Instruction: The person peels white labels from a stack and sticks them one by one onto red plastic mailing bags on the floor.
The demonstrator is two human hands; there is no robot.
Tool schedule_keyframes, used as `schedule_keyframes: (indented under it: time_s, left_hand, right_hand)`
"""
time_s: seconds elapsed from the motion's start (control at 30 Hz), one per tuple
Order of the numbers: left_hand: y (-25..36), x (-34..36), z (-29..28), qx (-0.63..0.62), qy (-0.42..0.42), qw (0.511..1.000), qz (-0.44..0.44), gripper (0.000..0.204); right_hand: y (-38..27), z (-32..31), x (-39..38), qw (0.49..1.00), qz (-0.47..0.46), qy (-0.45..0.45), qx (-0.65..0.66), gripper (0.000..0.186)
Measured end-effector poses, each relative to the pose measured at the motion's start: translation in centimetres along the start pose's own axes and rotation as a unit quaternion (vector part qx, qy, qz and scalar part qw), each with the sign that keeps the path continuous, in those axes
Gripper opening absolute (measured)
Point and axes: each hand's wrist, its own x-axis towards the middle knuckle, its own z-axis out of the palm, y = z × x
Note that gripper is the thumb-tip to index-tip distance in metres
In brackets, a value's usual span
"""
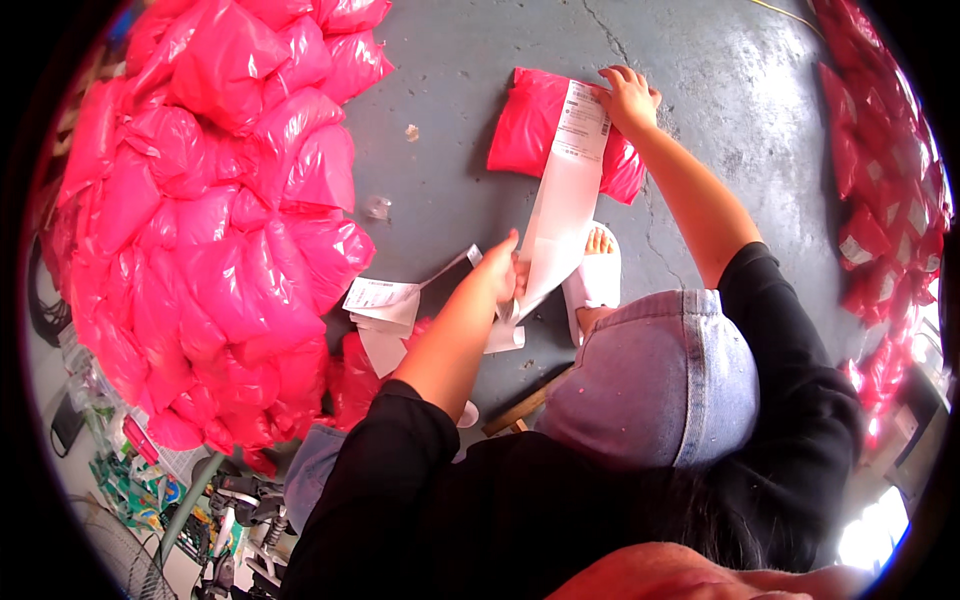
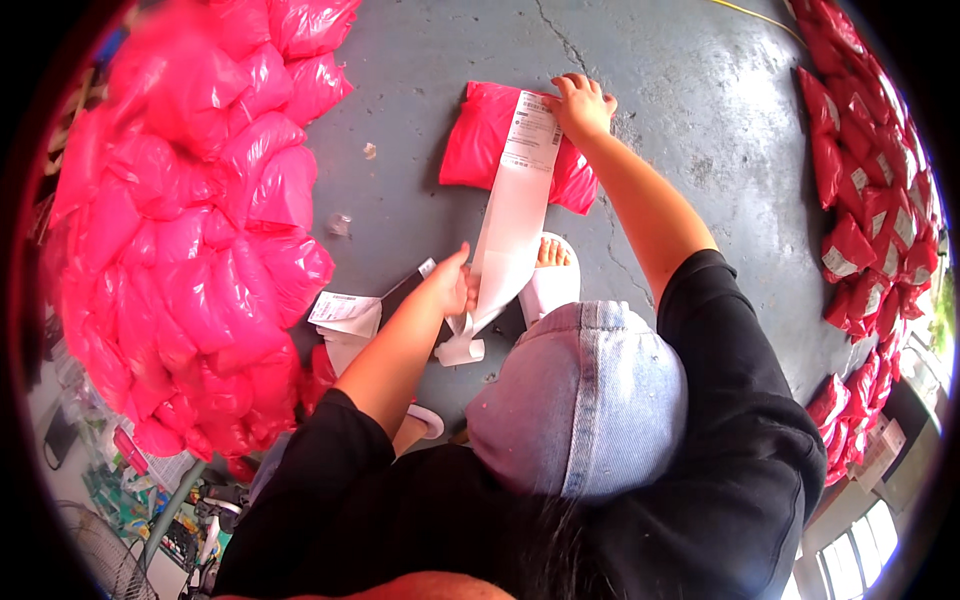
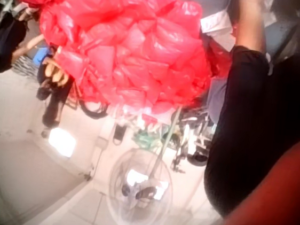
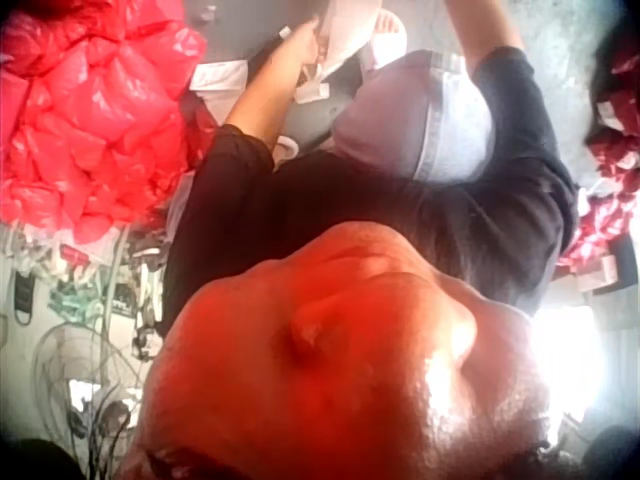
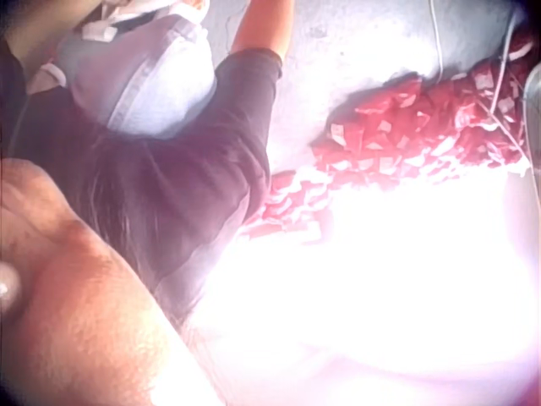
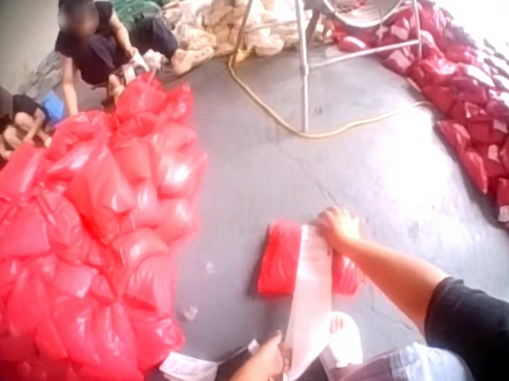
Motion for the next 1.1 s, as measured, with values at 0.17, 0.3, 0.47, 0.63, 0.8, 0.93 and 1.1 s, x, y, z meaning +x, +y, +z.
schedule_keyframes:
  time_s: [0.17,0.3,0.47,0.63,0.8,0.93,1.1]
  left_hand:
    - [-5.3,-5.5,-4.5,-0.006,0.121,0.99,-0.07,0.065]
    - [-7.8,-10.6,-10.7,0.23,0.259,0.935,0.081,0.038]
    - [-5.6,-22.6,-8.8,0.518,0.346,0.68,0.386,0.015]
    - [-5.4,-33.3,-5.6,0.475,0.31,0.665,0.486,0.023]
    - [-7.2,-37.6,-3.7,0.516,0.218,0.66,0.501,0.034]
    - [-10.4,-38.2,-3.4,0.472,0.17,0.701,0.507,0.034]
    - [-10.5,-40.0,-3.6,0.554,0.145,0.663,0.482,0.031]
  right_hand:
    - [-5.0,0.0,-4.2,0.977,-0.181,0.031,-0.108,0.065]
    - [-4.7,0.8,-5.5,0.965,-0.235,-0.007,-0.113,0.074]
    - [2.5,-0.8,-1.9,0.997,0.063,0.052,-0.016,0.055]
    - [-2.6,-7.5,-3.6,0.923,0.094,-0.237,0.287,0.035]
    - [11.3,-21.8,-1.6,0.954,0.039,0.063,0.292,0.029]
    - [29.7,-35.8,0.8,0.813,0.086,0.243,0.522,0.029]
    - [27.7,-33.0,7.2,0.685,0.207,0.239,0.656,0.029]
